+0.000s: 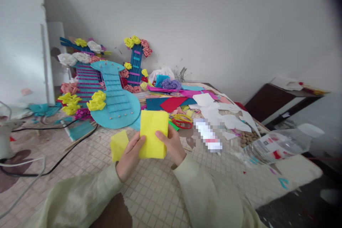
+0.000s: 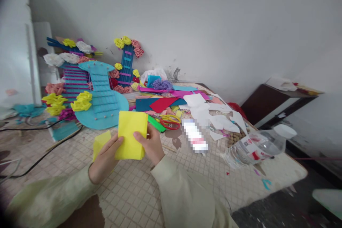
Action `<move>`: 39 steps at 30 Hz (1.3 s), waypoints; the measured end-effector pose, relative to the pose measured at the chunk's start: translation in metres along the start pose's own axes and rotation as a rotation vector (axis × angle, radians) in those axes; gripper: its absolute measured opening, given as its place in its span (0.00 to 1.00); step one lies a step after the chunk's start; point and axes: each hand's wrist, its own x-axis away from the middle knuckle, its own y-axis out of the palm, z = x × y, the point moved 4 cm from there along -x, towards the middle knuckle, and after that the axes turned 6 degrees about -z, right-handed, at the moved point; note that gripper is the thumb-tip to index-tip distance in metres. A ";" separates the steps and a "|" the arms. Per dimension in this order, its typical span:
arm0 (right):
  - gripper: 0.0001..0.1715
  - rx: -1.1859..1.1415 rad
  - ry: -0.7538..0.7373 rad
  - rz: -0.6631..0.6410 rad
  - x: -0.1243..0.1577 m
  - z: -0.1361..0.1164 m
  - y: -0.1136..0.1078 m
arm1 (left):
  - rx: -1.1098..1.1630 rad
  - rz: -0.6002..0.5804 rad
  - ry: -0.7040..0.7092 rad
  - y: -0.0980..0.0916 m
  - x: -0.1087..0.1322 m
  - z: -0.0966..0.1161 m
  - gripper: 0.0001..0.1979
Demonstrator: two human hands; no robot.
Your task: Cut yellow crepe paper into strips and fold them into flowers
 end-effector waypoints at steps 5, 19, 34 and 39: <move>0.14 -0.088 0.047 -0.003 -0.001 -0.001 0.001 | -0.171 0.023 0.006 -0.004 0.001 -0.002 0.24; 0.17 -0.214 0.040 0.020 -0.002 0.003 -0.001 | -0.155 -0.210 0.047 0.014 0.002 0.026 0.23; 0.20 -0.166 0.082 0.012 -0.005 0.005 -0.010 | -0.678 -0.335 0.099 -0.006 -0.009 0.070 0.17; 0.21 -0.202 0.128 0.061 -0.009 0.007 -0.016 | -1.405 -0.637 0.163 -0.046 -0.021 0.073 0.23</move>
